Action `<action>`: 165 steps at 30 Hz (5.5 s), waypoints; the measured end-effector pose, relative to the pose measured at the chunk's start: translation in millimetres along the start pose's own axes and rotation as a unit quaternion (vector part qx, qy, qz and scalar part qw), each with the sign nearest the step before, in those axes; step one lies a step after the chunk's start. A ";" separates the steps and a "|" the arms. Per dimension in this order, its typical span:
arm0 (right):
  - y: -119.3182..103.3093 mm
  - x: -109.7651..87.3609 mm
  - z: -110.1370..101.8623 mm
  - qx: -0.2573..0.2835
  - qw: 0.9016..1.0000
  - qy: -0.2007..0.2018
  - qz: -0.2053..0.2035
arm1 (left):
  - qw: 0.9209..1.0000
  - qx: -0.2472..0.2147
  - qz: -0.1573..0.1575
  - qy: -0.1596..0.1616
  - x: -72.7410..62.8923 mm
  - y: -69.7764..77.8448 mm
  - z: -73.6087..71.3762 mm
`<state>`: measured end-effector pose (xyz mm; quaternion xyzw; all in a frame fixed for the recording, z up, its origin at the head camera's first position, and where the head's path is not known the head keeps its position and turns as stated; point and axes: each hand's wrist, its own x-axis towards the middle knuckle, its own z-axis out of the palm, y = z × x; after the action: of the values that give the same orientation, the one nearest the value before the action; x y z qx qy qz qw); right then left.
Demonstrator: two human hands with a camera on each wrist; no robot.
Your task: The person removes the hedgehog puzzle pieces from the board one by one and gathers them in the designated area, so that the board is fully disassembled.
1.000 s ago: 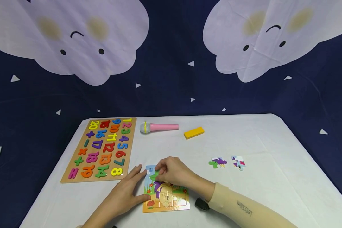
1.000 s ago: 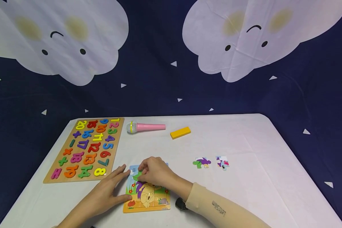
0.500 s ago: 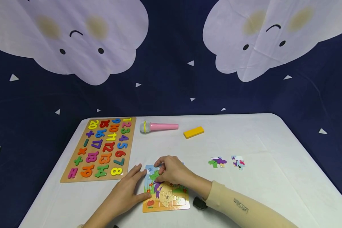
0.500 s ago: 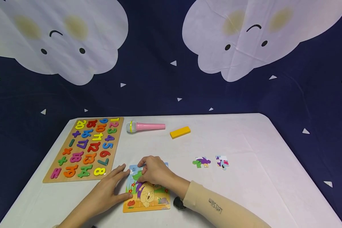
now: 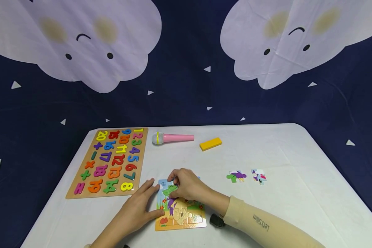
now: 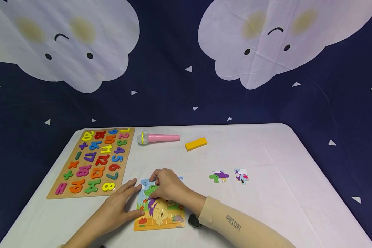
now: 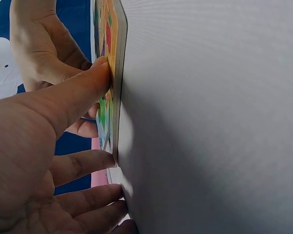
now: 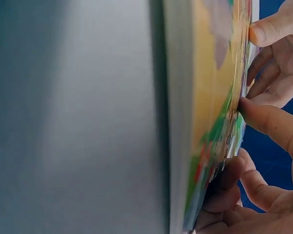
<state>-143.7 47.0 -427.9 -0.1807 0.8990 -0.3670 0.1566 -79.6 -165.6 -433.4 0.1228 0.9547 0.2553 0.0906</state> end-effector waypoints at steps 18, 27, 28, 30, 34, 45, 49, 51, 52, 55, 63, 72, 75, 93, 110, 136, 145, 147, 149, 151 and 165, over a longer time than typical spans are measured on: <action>0.2 -0.5 -1.8 0.023 1.000 -0.018 0.004 | 1.000 -0.002 -0.006 -0.005 0.1 0.6 -0.4; 0.7 0.7 -2.6 0.030 0.999 -0.018 0.004 | 1.000 -0.004 -0.009 -0.006 0.8 0.6 -0.8; 0.7 0.7 -2.7 0.032 0.999 -0.019 0.003 | 1.000 -0.004 -0.009 -0.006 0.8 0.6 -0.8; 0.7 0.8 -2.7 0.034 0.999 -0.019 0.003 | 1.000 -0.003 -0.008 -0.005 0.8 0.4 -0.7; 0.8 0.7 -2.6 0.038 0.999 -0.019 0.002 | 1.000 -0.002 -0.008 -0.004 0.3 0.5 -0.5; 0.5 1.6 -4.3 0.025 0.999 -0.025 -0.005 | 1.000 -0.002 -0.008 -0.003 0.8 0.5 -0.6; 0.7 1.4 -5.5 0.023 0.999 -0.032 -0.015 | 1.000 0.000 -0.008 -0.003 0.7 0.5 -0.5; 1.0 1.1 -6.3 0.021 0.999 -0.034 -0.021 | 1.000 0.000 -0.008 -0.004 0.7 0.4 -0.3; 1.2 1.0 -6.5 0.020 0.999 -0.036 -0.024 | 1.000 0.000 -0.009 -0.004 0.6 0.5 -0.2; 2.1 1.1 -6.7 0.022 0.998 -0.041 -0.029 | 1.000 0.002 -0.009 -0.004 0.6 0.5 0.1; 3.0 2.6 -7.7 0.037 0.997 -0.049 -0.043 | 1.000 0.001 -0.006 -0.002 0.0 0.6 0.0; 4.8 5.3 -7.6 0.021 0.997 -0.038 -0.061 | 1.000 0.000 -0.011 -0.005 0.4 0.2 0.0; 5.6 5.1 -7.9 -0.003 0.996 -0.030 -0.080 | 1.000 0.001 -0.011 -0.005 1.0 0.5 1.0; 19.3 5.2 -26.5 -0.052 0.993 -0.028 -0.106 | 1.000 0.016 -0.013 -0.007 -0.2 -0.5 -0.2; 72.2 -15.4 -79.5 -0.061 0.994 0.023 -0.085 | 0.999 0.030 -0.015 -0.012 0.9 1.0 -2.0; 121.2 -49.7 -117.2 -0.067 0.996 0.017 -0.051 | 0.999 0.030 -0.015 -0.015 2.0 3.7 -0.4; 121.1 -49.5 -113.8 -0.066 0.996 0.014 -0.050 | 0.999 0.030 -0.015 -0.012 1.4 3.2 -0.3; 121.0 -49.7 -113.4 -0.070 0.996 0.014 -0.052 | 0.999 0.028 -0.017 -0.013 1.0 3.2 -0.2; 121.3 -50.3 -113.2 -0.075 0.996 0.015 -0.055 | 0.999 0.029 -0.015 -0.013 1.1 3.2 -0.1; 121.9 -50.6 -113.0 -0.080 0.995 0.016 -0.057 | 0.999 0.030 -0.015 -0.012 1.4 3.3 0.0; 116.4 -52.7 -108.3 -0.112 0.991 0.030 -0.061 | 0.999 0.034 -0.017 -0.010 1.8 2.3 1.2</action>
<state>-166.3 213.0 -429.7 -0.2409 0.9260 -0.2778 0.0859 -80.6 -162.7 -433.5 0.1116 0.9641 0.2195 0.0999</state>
